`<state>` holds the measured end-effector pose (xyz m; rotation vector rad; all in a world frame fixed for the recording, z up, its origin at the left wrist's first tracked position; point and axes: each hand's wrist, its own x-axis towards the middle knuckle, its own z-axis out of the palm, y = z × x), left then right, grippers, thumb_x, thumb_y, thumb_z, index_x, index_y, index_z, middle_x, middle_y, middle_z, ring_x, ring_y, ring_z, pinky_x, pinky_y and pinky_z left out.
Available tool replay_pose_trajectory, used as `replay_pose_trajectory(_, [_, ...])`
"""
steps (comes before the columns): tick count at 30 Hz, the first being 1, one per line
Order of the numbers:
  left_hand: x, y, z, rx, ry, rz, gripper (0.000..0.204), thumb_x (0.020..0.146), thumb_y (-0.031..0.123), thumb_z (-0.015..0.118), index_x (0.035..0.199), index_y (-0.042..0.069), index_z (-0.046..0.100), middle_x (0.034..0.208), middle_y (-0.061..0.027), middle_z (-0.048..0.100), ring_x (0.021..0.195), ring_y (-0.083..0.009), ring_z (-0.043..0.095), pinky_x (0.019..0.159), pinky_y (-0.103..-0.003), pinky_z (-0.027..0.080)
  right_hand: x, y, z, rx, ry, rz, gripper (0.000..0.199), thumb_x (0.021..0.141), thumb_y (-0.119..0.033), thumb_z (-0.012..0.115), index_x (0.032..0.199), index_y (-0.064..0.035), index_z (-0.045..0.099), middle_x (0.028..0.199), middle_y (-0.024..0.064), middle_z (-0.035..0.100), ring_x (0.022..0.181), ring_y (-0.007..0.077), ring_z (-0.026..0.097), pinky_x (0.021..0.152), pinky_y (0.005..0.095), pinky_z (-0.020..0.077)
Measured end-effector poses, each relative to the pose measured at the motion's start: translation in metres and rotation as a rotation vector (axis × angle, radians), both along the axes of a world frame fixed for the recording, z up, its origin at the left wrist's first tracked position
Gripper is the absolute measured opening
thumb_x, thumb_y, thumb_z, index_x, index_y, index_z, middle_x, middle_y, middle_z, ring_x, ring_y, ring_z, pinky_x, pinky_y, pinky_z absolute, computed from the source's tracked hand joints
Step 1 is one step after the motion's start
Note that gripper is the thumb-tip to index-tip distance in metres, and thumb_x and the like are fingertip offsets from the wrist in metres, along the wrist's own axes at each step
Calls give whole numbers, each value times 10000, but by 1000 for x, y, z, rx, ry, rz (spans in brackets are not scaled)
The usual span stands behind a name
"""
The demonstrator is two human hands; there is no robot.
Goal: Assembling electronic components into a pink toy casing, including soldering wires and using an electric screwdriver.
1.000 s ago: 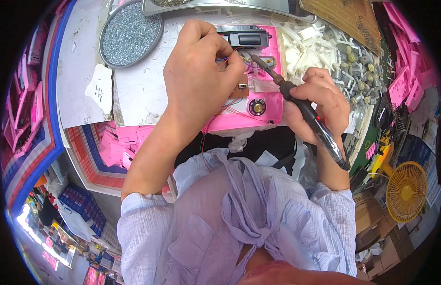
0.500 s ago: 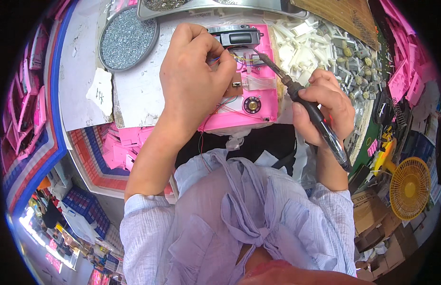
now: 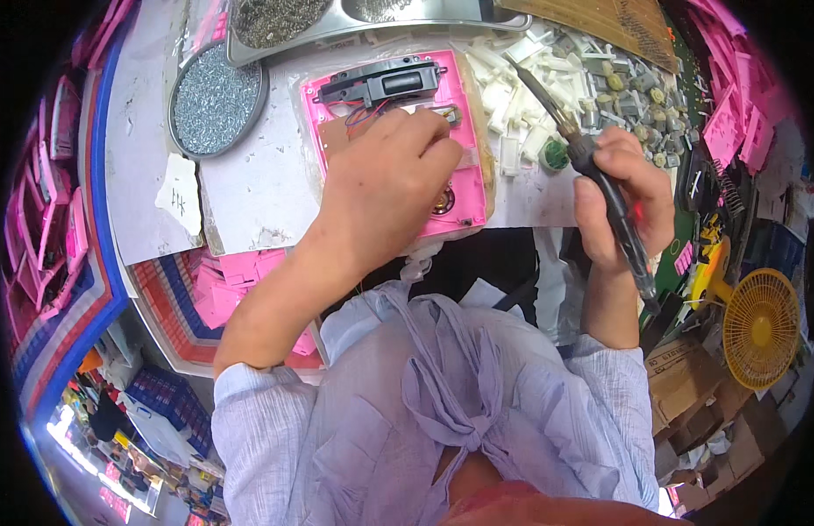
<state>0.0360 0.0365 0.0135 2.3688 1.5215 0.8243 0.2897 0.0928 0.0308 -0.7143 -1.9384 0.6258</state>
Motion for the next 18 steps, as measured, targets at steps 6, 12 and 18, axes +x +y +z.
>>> replay_pose_trajectory(6, [-12,1,2,-487,-587,197,119,844,26,757,951,-11,722,833,-86,734,740,-171,710,676,-304,552,-43,-9,-12,-342,4,71,516,821,58,764,1305,-25,606,1118,135,702,980,227,702,871,341,550])
replay_pose_trajectory(12, [-13,3,5,-588,-682,237,98,891,27,746,978,-16,734,785,-67,732,686,-83,662,640,-256,537,-75,2,-27,-418,29,172,563,850,112,711,1373,-25,555,1082,102,691,1021,159,700,916,294,557])
replay_pose_trajectory(18, [-10,1,1,-564,-766,251,88,882,21,745,957,-21,724,791,-83,714,639,-102,635,597,-276,511,-79,-3,-29,-171,10,54,504,772,86,748,1240,-79,663,968,117,671,790,254,669,718,343,547])
